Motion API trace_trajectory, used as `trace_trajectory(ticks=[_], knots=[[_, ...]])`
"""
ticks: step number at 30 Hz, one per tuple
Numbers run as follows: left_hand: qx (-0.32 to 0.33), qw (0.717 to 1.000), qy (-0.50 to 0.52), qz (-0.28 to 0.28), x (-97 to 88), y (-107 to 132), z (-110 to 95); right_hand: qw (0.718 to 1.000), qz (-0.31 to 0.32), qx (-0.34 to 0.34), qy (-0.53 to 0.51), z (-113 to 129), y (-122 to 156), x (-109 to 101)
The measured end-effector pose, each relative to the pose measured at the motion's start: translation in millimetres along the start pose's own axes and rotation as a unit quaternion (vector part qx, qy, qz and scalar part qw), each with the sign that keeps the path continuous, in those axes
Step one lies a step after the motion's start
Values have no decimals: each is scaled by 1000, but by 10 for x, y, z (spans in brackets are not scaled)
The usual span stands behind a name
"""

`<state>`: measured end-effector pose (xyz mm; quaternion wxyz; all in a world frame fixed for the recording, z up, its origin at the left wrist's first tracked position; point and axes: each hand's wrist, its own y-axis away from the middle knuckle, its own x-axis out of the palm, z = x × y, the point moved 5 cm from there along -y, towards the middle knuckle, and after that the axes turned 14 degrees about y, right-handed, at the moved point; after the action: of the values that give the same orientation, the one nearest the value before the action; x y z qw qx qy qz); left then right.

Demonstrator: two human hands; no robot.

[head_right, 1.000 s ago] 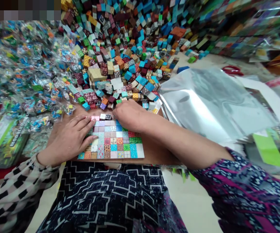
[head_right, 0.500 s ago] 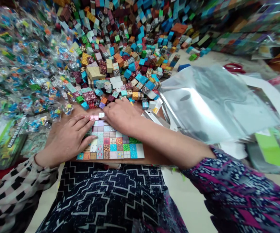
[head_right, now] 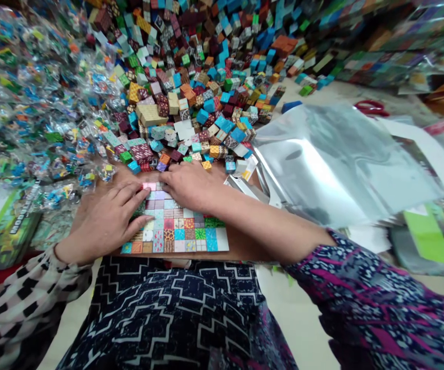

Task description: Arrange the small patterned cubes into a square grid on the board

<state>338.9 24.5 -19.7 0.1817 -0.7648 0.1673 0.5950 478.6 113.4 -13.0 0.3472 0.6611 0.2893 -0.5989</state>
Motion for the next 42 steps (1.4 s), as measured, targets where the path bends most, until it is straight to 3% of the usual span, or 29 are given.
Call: trace_trajectory(ticks=[7,14,20,28,35,42], knots=[[0,1000,2,-8,-61,-20,-18,1000,19,3,-5,-174,105,-142],[-9,998,52,39,-27,-258,-86,1000,9,12,10,-246,130,-2],[-16,994,69,79,41,-404,-47,999,1,12,-38,-275,121,42],[-4,994,66,84,6,-436,-50,998,25,35,-34,-386,262,7],[17,993,62,94,5,-442,-61,987,36,121,-98,-436,290,102],[19,992,70,108,5,-446,-59,990,36,106,-88,-412,281,88]])
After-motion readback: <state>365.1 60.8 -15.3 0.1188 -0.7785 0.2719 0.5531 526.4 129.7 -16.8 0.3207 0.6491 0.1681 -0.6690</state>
